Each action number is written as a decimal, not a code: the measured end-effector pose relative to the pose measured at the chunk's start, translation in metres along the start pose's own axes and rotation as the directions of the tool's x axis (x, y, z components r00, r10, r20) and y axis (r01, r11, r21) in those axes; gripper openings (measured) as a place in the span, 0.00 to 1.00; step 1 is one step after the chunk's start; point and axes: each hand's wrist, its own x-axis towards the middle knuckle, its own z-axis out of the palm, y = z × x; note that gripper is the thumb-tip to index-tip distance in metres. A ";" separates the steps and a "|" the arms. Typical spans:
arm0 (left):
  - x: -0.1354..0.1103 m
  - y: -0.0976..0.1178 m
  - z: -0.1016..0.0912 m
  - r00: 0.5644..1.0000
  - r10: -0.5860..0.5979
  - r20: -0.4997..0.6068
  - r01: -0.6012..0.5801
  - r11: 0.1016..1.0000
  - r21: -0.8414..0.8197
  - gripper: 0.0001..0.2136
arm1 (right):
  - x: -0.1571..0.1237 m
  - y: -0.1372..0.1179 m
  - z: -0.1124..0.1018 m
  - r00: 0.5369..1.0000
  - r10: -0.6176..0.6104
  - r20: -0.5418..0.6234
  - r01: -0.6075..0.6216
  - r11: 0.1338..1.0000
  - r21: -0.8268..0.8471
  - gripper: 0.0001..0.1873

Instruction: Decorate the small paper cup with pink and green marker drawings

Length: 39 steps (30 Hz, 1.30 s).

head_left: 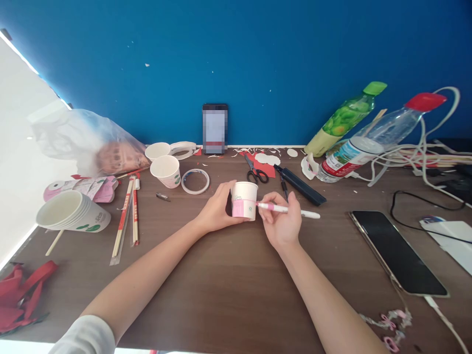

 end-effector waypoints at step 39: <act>-0.002 -0.003 0.007 0.945 0.217 -0.245 -0.168 0.964 0.207 0.39 | -0.006 0.016 -0.006 0.962 -0.260 -0.080 0.224 0.926 -0.305 0.08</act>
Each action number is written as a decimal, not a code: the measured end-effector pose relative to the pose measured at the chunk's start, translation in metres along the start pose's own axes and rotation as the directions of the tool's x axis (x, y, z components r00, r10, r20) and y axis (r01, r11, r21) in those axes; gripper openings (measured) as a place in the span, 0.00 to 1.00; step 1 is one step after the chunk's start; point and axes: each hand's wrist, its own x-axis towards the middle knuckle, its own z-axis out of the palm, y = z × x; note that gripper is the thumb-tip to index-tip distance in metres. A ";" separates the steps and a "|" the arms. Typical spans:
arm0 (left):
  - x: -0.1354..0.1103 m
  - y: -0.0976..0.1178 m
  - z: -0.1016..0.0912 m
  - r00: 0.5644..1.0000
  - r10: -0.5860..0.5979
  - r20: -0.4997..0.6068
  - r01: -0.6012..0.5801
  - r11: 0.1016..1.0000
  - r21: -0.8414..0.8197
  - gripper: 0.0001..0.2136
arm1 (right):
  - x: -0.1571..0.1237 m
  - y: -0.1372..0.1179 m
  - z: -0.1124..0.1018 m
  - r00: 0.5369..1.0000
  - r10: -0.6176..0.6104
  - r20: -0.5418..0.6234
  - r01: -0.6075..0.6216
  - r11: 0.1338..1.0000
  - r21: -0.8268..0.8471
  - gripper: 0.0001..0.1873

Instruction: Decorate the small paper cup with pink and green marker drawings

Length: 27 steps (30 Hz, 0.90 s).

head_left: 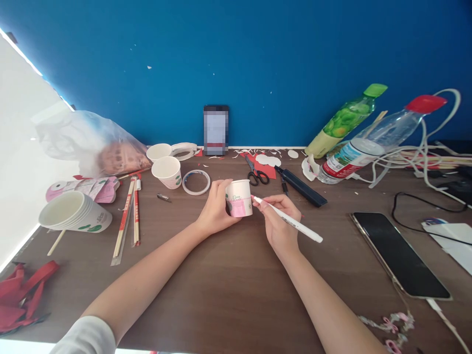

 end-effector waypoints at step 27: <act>-0.005 0.004 0.007 0.999 0.016 -0.040 -0.012 0.994 0.112 0.39 | -0.021 -0.015 0.012 0.989 -0.147 0.010 0.145 0.957 -0.251 0.08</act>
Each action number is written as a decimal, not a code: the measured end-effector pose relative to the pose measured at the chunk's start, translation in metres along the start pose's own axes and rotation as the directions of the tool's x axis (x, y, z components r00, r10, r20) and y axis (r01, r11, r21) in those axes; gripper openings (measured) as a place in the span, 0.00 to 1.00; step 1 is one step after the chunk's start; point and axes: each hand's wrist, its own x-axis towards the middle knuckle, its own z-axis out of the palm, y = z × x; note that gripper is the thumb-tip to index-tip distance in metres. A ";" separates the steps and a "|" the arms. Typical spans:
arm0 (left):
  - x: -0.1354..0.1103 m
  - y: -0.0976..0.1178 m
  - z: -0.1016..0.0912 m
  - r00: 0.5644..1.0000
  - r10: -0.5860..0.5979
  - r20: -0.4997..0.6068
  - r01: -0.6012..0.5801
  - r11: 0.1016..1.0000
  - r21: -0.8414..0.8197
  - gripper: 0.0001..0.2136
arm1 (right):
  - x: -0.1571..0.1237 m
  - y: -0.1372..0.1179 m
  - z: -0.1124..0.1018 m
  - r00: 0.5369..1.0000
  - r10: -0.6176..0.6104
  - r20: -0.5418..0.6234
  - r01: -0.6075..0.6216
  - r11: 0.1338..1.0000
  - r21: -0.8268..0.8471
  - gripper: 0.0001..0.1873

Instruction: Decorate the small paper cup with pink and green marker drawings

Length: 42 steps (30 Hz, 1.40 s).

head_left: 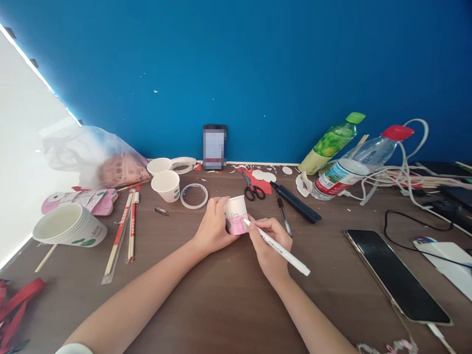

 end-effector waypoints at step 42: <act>-0.004 -0.004 0.005 0.994 -0.003 0.110 0.011 0.998 -0.070 0.46 | 0.014 0.016 -0.010 0.989 0.137 0.054 -0.147 0.936 0.321 0.08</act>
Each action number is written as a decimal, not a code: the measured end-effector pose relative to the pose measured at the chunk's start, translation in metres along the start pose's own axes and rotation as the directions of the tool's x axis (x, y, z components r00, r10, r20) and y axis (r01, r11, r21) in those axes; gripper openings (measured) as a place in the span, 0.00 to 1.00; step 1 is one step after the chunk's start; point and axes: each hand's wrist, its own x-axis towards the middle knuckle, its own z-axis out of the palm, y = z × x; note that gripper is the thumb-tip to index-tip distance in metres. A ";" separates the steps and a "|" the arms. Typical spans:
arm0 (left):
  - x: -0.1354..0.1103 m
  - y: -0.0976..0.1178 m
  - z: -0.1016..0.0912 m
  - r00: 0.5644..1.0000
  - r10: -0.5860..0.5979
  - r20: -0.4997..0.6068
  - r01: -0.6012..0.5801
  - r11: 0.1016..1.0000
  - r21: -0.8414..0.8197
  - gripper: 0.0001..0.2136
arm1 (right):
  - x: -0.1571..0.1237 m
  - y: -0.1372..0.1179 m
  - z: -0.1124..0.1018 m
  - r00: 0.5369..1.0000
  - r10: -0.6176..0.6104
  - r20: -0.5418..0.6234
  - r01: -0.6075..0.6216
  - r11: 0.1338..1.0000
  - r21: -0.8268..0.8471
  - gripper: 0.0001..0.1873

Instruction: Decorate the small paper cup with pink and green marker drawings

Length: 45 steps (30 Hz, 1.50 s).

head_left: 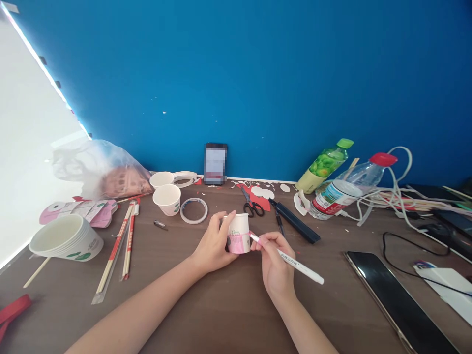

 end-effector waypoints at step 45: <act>0.004 -0.001 -0.008 0.995 0.080 0.059 -0.076 0.994 -0.080 0.42 | 0.012 0.007 -0.008 1.000 -0.005 0.016 0.008 0.982 -0.191 0.23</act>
